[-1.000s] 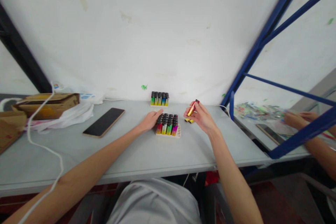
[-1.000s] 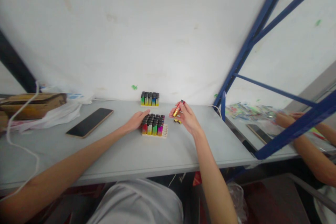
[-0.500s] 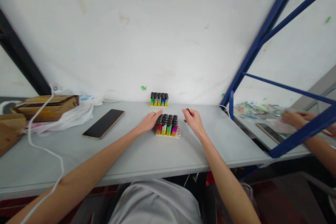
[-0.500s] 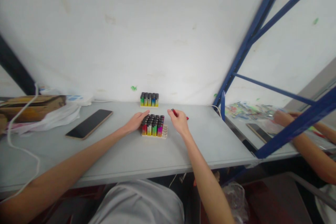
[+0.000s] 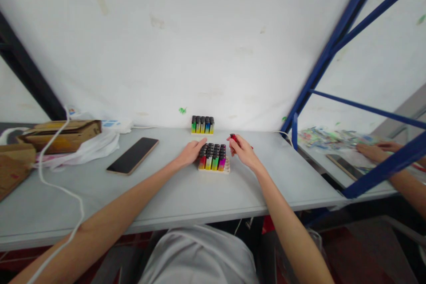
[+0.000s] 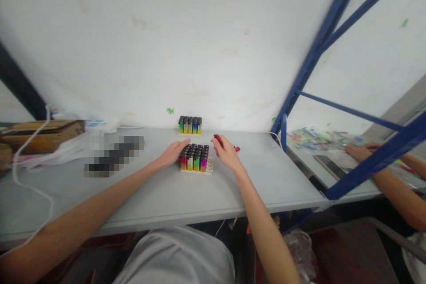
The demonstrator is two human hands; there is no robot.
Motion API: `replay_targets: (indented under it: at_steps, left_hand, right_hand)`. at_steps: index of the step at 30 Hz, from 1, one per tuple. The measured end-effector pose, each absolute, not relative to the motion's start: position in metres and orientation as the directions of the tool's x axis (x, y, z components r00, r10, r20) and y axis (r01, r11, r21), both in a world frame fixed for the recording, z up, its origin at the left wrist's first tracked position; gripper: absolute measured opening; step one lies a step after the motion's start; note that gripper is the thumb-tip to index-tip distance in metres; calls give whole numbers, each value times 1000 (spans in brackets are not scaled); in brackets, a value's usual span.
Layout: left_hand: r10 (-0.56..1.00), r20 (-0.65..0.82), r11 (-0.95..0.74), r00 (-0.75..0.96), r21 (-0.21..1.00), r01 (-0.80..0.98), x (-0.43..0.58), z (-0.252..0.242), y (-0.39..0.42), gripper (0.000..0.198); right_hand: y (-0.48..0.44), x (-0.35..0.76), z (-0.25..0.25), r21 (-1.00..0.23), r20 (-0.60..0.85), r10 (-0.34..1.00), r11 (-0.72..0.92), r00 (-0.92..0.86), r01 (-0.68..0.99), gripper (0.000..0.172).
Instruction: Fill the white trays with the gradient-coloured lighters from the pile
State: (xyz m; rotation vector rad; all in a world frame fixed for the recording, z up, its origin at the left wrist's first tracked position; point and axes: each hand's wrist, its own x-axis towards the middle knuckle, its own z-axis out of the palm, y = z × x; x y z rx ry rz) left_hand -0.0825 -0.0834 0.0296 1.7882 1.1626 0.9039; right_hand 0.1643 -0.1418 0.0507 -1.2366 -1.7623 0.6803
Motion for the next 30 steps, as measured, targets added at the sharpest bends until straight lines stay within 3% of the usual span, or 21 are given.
replay_targets:
  at_steps: [3, 8, 18, 30]
  left_hand:
    - [933, 135, -263, 334, 890, 372, -83, 30, -83, 73]
    - [932, 127, -256, 340, 893, 370, -83, 31, -84, 73]
    - [936, 125, -252, 328, 890, 379, -82, 35, -86, 77]
    - [934, 149, -266, 324, 895, 357, -82, 32, -85, 72]
  right_hand:
    - [-143, 164, 51, -794, 375, 916, 397, -141, 460, 55]
    - [-148, 167, 56, -538, 405, 896, 395, -183, 745, 56]
    - [-144, 185, 48, -640, 247, 908, 415, -338, 647, 38]
    - [-147, 187, 49, -499, 257, 879, 476, -401, 724, 19]
